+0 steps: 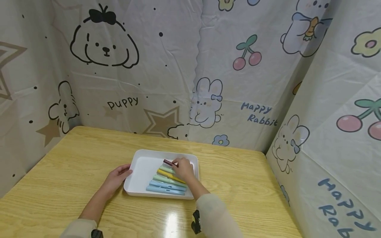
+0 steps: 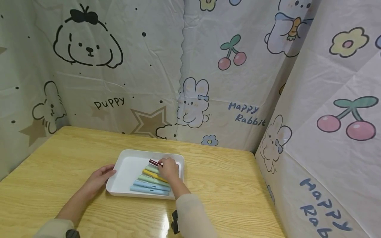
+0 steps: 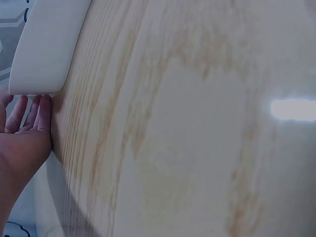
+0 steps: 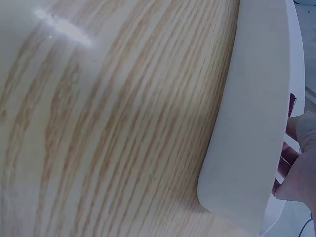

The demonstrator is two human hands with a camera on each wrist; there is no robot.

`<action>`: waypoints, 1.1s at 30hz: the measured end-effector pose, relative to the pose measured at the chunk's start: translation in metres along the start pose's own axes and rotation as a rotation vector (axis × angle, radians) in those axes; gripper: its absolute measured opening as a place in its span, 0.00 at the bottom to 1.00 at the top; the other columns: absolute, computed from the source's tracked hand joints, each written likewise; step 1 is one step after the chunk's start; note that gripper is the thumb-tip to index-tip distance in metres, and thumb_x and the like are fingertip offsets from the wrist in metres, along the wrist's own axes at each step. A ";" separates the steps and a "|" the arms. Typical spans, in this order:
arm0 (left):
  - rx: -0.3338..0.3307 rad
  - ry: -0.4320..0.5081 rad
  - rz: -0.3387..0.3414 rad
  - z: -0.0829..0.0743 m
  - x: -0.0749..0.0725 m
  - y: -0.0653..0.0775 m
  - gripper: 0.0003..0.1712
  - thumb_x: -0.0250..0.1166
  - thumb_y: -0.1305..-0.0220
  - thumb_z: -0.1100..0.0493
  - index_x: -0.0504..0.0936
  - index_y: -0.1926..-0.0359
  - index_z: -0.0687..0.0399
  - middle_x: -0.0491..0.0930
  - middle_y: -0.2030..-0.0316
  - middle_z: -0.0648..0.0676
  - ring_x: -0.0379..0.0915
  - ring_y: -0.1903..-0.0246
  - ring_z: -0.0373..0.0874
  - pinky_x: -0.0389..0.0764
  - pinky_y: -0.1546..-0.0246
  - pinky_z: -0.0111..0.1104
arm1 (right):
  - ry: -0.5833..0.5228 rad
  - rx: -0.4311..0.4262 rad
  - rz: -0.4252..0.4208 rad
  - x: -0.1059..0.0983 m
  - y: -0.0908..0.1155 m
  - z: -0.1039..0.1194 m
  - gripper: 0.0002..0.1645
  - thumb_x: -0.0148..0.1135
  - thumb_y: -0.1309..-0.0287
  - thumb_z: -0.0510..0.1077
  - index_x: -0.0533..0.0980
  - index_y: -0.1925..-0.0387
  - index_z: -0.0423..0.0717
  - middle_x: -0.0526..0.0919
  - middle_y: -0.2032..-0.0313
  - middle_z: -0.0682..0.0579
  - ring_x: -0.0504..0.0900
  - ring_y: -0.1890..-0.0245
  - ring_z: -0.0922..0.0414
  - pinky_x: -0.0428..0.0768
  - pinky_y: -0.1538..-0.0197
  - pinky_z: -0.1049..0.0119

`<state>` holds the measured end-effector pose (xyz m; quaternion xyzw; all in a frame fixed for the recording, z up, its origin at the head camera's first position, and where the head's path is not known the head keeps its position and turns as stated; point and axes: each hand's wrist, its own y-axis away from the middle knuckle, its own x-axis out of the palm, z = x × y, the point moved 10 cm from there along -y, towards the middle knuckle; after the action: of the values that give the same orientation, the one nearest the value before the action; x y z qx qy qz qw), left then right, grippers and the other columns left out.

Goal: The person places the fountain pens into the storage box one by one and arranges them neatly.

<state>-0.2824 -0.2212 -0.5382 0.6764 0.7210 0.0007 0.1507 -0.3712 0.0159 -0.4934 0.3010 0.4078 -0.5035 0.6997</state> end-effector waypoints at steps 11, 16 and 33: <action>-0.008 0.009 -0.001 0.002 0.000 -0.002 0.33 0.51 0.29 0.51 0.56 0.32 0.66 0.61 0.35 0.68 0.58 0.35 0.56 0.67 0.36 0.40 | 0.000 -0.025 0.005 0.006 -0.001 0.001 0.10 0.56 0.38 0.43 0.82 0.58 0.50 0.76 0.68 0.53 0.71 0.66 0.59 0.72 0.62 0.59; -0.008 0.010 -0.002 0.001 0.000 -0.002 0.33 0.51 0.30 0.51 0.56 0.32 0.66 0.61 0.35 0.68 0.58 0.35 0.56 0.67 0.36 0.41 | -0.021 -0.016 0.022 0.007 -0.001 0.000 0.10 0.56 0.38 0.44 0.81 0.58 0.51 0.76 0.67 0.53 0.71 0.66 0.59 0.72 0.62 0.63; -0.013 0.011 -0.005 -0.001 0.000 -0.003 0.33 0.51 0.30 0.52 0.57 0.32 0.66 0.61 0.35 0.68 0.58 0.35 0.57 0.66 0.35 0.44 | -0.052 -0.027 -0.012 -0.008 0.003 0.001 0.14 0.53 0.36 0.47 0.81 0.57 0.48 0.79 0.57 0.49 0.75 0.54 0.53 0.75 0.51 0.56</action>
<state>-0.2856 -0.2215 -0.5383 0.6735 0.7236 0.0084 0.1511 -0.3694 0.0197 -0.4864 0.2758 0.3979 -0.5100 0.7110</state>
